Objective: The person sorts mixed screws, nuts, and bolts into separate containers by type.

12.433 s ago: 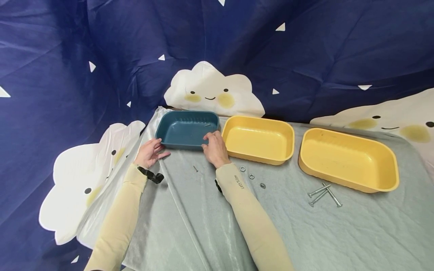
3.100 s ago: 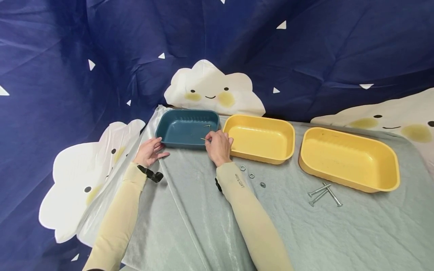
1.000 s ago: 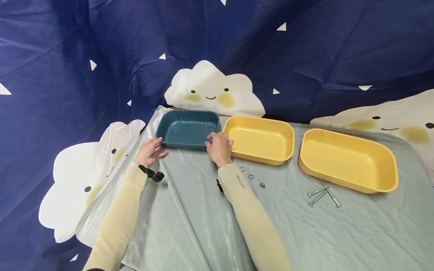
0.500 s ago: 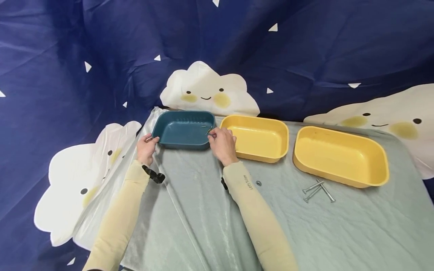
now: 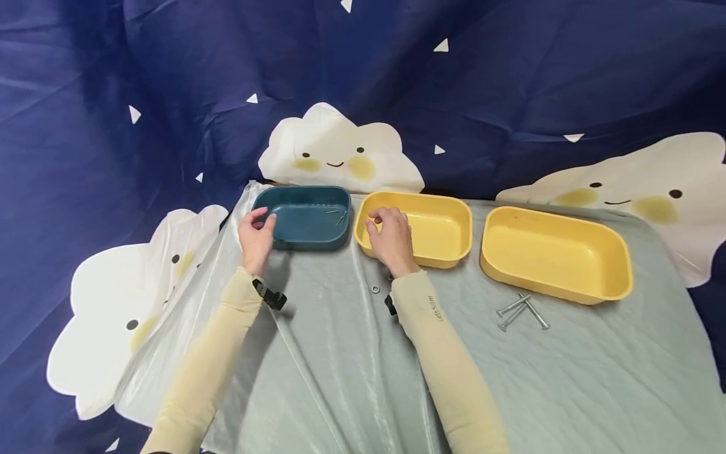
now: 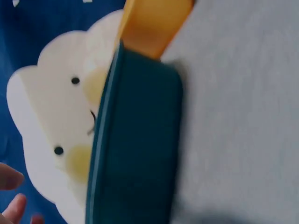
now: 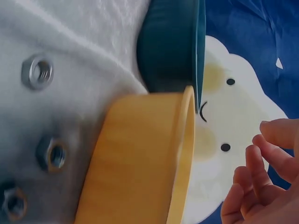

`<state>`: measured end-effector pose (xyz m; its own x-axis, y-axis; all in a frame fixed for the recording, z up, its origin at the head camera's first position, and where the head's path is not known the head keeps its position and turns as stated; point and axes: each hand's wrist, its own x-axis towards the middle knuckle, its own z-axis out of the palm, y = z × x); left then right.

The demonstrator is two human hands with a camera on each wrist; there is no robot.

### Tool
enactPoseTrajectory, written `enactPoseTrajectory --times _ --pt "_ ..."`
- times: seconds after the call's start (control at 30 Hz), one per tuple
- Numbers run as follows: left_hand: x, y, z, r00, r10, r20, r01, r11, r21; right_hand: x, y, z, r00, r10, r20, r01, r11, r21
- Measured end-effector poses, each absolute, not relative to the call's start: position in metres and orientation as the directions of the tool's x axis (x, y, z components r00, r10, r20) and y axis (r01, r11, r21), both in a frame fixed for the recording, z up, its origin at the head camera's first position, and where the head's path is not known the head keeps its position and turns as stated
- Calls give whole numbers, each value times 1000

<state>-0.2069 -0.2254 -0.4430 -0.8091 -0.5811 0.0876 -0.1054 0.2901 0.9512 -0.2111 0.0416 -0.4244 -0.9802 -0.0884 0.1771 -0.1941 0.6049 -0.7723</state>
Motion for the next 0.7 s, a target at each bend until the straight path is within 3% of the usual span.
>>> enactPoseTrajectory --times 0.13,0.37,0.7 --pt "-206 -206 -436 -852 -515 99 -33 241 970 -208 56 -423 -979 -60 195 -192 598 -778" --pt "-202 -172 -427 -942 -332 -41 -58 41 997 -204 80 -422 -971 -3 241 -194 602 -774" --pt "-197 -142 -428 -972 -52 -228 -233 119 965 -197 109 -419 -957 62 283 -191 598 -778"
